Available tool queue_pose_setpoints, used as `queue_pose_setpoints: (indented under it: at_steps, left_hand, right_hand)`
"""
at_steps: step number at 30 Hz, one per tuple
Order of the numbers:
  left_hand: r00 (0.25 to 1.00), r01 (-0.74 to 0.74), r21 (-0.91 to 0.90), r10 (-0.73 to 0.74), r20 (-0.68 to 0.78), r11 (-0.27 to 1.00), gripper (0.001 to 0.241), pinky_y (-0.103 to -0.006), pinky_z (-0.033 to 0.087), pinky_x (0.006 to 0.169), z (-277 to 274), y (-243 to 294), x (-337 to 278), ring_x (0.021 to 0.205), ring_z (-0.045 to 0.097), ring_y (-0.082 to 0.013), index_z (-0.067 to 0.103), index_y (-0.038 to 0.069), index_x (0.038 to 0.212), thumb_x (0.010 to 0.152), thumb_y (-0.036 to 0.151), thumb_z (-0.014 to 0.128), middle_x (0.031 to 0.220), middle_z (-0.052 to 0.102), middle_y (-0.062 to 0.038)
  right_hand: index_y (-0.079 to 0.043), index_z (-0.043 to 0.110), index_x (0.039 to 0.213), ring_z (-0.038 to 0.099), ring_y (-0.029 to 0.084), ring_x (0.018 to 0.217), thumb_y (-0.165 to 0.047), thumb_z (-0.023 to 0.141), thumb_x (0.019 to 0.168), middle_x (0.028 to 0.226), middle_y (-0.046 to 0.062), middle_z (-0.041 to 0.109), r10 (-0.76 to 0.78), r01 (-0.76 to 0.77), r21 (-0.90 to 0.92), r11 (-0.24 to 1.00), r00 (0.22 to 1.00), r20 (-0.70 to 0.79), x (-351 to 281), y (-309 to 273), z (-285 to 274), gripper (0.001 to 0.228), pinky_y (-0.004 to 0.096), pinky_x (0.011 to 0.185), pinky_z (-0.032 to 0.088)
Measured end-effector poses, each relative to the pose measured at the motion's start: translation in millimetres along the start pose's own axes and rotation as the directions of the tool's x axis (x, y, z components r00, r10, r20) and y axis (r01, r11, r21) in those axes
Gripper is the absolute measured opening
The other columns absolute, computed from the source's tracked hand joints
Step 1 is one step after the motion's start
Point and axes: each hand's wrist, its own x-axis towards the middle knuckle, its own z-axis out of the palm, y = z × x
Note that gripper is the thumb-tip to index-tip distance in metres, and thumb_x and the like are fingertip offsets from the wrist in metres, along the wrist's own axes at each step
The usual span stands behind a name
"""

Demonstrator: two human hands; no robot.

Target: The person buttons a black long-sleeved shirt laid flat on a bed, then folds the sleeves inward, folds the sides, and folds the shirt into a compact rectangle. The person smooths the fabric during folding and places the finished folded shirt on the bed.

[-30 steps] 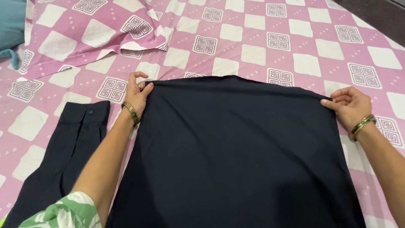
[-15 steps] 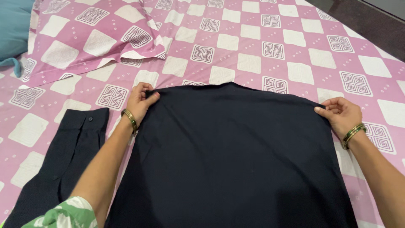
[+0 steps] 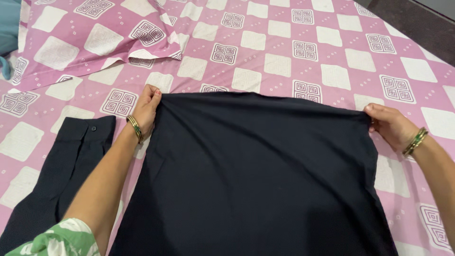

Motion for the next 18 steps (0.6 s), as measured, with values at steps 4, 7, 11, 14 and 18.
queue_pose_setpoints:
  at_steps: [4,7,11,14,18]
  left_hand:
    - [0.997,0.069,0.072,-0.066,-0.042,0.995,0.019,-0.0251,0.027,0.062,8,6,-5,0.072,0.029,-0.0075,0.052,0.015,0.102,0.114,0.029,0.051,0.083,0.038,0.005]
    - [0.994,0.066,0.069,-0.072,0.08,0.995,0.012,-0.0204,0.041,0.073,9,12,-12,0.08,0.045,-0.003,0.061,0.011,0.096,0.103,0.02,0.062,0.085,0.052,0.007]
    - [0.997,0.016,0.12,-0.025,0.075,0.993,0.003,-0.0222,0.044,0.076,11,17,-11,0.08,0.046,-0.0043,0.066,0.011,0.097,0.099,0.013,0.067,0.089,0.047,0.008]
    - [0.992,0.126,-0.121,-0.121,0.045,0.985,0.003,-0.023,0.046,0.078,9,22,-11,0.082,0.054,-0.005,0.063,0.013,0.1,0.102,0.013,0.061,0.089,0.057,0.005]
    - [0.99,0.138,-0.251,-0.123,0.074,0.958,0.008,-0.0237,0.049,0.077,12,29,-13,0.082,0.055,-0.0056,0.053,0.013,0.101,0.108,0.016,0.057,0.09,0.055,0.005]
  right_hand:
    - [-0.008,0.065,0.1,0.062,0.011,0.088,-0.023,0.059,0.103,0.093,-0.002,0.066,-0.052,0.044,0.147,0.988,0.997,0.05,1,12,-18,0.017,0.032,0.087,0.049]
    - [-0.006,0.064,0.105,0.063,0.017,0.099,-0.022,0.062,0.111,0.104,0.003,0.068,-0.179,0.139,0.396,0.908,0.982,0.066,2,29,-25,0.016,0.038,0.097,0.048]
    - [-0.003,0.066,0.108,0.065,0.018,0.101,-0.023,0.059,0.111,0.106,0.007,0.07,-0.205,0.15,0.446,0.882,0.976,0.077,4,40,-31,0.022,0.038,0.099,0.049]
    - [-0.002,0.068,0.111,0.067,0.017,0.1,-0.021,0.059,0.108,0.106,0.008,0.071,-0.201,0.154,0.43,0.89,0.977,0.065,4,36,-28,0.021,0.036,0.096,0.051]
    - [-0.002,0.071,0.111,0.068,0.014,0.094,-0.012,0.066,0.101,0.104,0.006,0.072,-0.166,0.177,0.345,0.922,0.984,-0.061,-1,33,-15,0.014,0.03,0.09,0.054]
